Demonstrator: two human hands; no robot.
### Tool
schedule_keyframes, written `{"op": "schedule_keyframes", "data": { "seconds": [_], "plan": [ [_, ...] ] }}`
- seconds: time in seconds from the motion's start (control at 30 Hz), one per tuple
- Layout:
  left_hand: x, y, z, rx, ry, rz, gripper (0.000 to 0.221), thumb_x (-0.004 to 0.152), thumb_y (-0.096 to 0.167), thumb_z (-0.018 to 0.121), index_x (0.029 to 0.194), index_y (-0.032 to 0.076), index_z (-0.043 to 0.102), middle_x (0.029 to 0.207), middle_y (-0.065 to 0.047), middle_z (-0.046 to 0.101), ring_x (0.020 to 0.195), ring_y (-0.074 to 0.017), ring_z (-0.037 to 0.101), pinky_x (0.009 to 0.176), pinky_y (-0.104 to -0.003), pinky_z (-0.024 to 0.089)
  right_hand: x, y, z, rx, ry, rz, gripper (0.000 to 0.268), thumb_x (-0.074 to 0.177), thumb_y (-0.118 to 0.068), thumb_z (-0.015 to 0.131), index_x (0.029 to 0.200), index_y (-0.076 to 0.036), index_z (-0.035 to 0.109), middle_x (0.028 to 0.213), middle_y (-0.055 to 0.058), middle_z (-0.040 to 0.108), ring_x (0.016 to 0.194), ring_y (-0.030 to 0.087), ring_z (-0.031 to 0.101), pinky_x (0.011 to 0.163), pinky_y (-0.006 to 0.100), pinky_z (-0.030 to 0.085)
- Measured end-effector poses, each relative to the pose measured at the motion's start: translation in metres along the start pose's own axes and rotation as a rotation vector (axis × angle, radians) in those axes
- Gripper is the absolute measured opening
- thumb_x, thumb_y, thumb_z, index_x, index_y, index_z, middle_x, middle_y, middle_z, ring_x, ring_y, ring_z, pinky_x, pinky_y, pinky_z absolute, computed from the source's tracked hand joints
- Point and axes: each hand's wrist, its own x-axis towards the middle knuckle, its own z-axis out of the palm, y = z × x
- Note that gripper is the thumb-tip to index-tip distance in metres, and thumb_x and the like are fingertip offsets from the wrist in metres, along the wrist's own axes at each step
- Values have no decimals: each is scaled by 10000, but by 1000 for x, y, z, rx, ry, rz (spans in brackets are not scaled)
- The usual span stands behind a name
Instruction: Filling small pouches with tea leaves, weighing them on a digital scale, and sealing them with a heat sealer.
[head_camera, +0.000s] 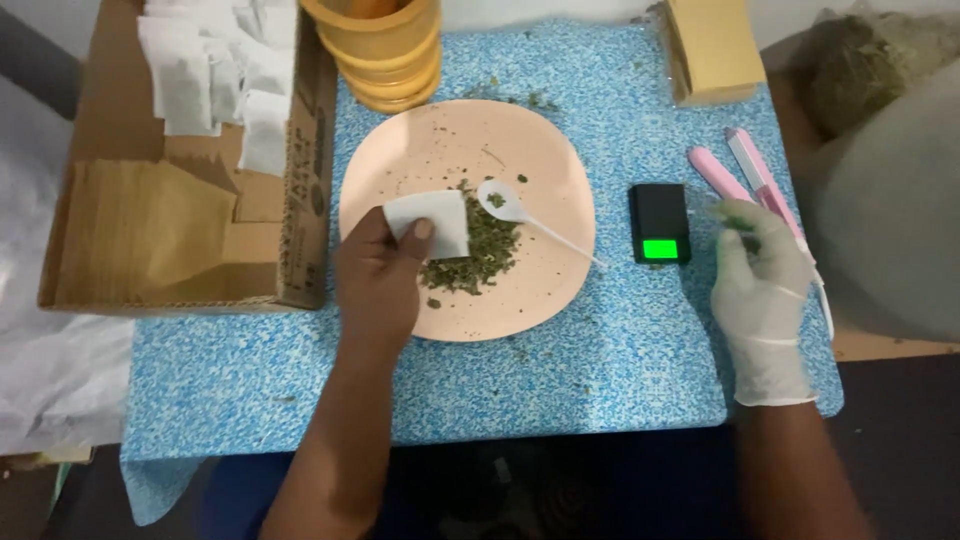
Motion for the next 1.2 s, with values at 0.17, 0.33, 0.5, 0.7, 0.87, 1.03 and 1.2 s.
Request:
{"op": "schedule_keyframes", "data": {
  "seconds": [0.17, 0.33, 0.5, 0.7, 0.87, 1.03, 1.2],
  "plan": [
    [-1, 6, -1, 108, 17, -63, 150, 968, 143, 640, 1062, 32, 679, 921, -102, 704, 899, -193, 652, 779, -407, 524, -3, 7, -1, -82, -61, -120, 293, 976, 133, 569, 1211, 8, 691, 1140, 160, 691, 1117, 327, 649, 1009, 427, 496],
    [-1, -5, 2, -40, -15, 24, 122, 991, 28, 622, 1093, -31, 655, 933, -204, 722, 922, -219, 679, 866, -421, 555, -2, 9, 0, -71, -42, -122, 312, 955, 171, 619, 1175, -18, 736, 1086, 141, 702, 1100, 344, 638, 1016, 439, 488],
    [-7, -2, 9, -37, 8, 7, 106, 969, 17, 658, 1068, -21, 652, 928, -194, 725, 914, -179, 648, 852, -404, 556, -1, 5, -1, -77, -78, -122, 328, 938, 176, 613, 1167, -23, 738, 1089, 127, 698, 1101, 342, 620, 1024, 454, 480],
    [-9, -4, 12, 3, 6, 7, 118, 944, 10, 689, 1050, -30, 656, 893, -219, 723, 867, -214, 685, 829, -394, 567, -2, 4, 0, -54, -68, -144, 329, 923, 186, 605, 1173, 12, 729, 1099, 179, 695, 1088, 374, 615, 995, 476, 492],
    [-17, 19, 27, 20, -11, -25, 126, 934, 7, 676, 1048, -41, 655, 877, -223, 719, 859, -220, 678, 819, -421, 565, -2, -5, -2, -34, -52, -207, 310, 956, 129, 605, 1230, 19, 700, 1149, 197, 678, 1127, 378, 607, 988, 482, 492],
    [-28, 42, 50, 25, -65, -33, 162, 891, -11, 704, 1044, -54, 667, 836, -222, 719, 848, -221, 678, 807, -438, 570, 2, -4, -10, -24, 3, -251, 350, 936, 129, 612, 1250, 2, 699, 1168, 175, 684, 1134, 357, 621, 988, 481, 503],
    [-22, 43, 90, 130, -166, 5, 187, 894, 114, 751, 1000, -24, 684, 872, -219, 672, 894, -290, 667, 811, -524, 511, 5, 6, -9, -32, -44, -94, 288, 945, 129, 611, 1187, 18, 720, 1034, 180, 717, 1024, 364, 671, 868, 451, 544]
  ]
}}
